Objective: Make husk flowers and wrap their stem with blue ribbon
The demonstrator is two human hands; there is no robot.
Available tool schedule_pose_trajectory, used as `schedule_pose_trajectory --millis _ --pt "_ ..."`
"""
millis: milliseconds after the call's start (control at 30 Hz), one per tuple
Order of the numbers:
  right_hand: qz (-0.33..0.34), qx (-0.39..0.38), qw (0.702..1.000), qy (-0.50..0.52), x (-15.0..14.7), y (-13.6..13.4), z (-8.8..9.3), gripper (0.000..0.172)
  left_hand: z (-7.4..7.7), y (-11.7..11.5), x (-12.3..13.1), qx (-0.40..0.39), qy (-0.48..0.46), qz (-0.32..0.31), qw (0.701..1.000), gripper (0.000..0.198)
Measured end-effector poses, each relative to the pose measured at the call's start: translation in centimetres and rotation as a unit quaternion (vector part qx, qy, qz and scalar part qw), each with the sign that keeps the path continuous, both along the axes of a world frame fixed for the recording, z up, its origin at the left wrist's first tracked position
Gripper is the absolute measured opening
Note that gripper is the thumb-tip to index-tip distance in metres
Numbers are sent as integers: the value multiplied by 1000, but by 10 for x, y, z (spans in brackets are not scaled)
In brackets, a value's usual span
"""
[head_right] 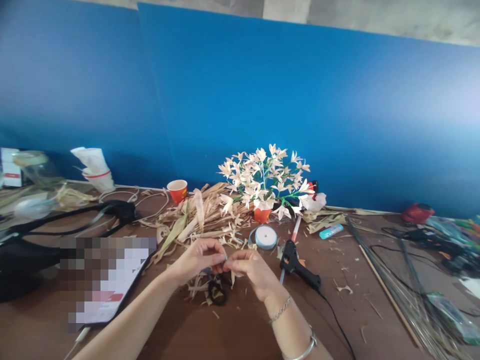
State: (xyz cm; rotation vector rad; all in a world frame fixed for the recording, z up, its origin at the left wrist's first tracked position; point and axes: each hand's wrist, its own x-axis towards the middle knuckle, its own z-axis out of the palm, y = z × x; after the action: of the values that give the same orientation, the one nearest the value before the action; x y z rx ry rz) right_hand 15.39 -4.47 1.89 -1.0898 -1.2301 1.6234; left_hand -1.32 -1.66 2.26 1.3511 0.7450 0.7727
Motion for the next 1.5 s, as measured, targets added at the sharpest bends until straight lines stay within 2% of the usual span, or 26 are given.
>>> schedule_pose_trajectory --millis 100,267,367,467,567,633,767,1000,1167,1333,1500 --pt "9 7 1000 -9 1 0 0 14 2 -2 1 5 -15 -7 1000 20" --pt "30 23 998 41 1 -1 1 14 2 -2 2 21 -35 -14 999 19" --pt "18 51 998 -13 -2 -1 2 17 -1 1 1 33 -22 3 999 18" --pt "-49 120 987 -97 -7 -1 -1 13 -6 4 1 57 11 44 997 19" --pt "-116 213 950 -198 -11 -2 -3 11 -9 6 2 77 41 62 994 20" --pt "-143 269 913 -272 -12 -4 -3 3 -9 6 3 80 48 64 994 20" --pt "-179 345 842 -373 -12 -6 -3 7 -7 4 6 86 43 76 992 19" --pt "-181 373 813 -410 -13 -5 -4 11 -9 3 9 119 56 92 987 18" --pt "-191 363 808 -422 -13 -5 -4 11 -5 3 9 94 62 90 990 22" --pt "-187 373 801 -430 -14 -5 -4 11 -3 3 8 131 72 95 984 28" --pt "-185 386 791 -437 -14 -5 -3 12 -8 5 6 74 54 94 991 30"
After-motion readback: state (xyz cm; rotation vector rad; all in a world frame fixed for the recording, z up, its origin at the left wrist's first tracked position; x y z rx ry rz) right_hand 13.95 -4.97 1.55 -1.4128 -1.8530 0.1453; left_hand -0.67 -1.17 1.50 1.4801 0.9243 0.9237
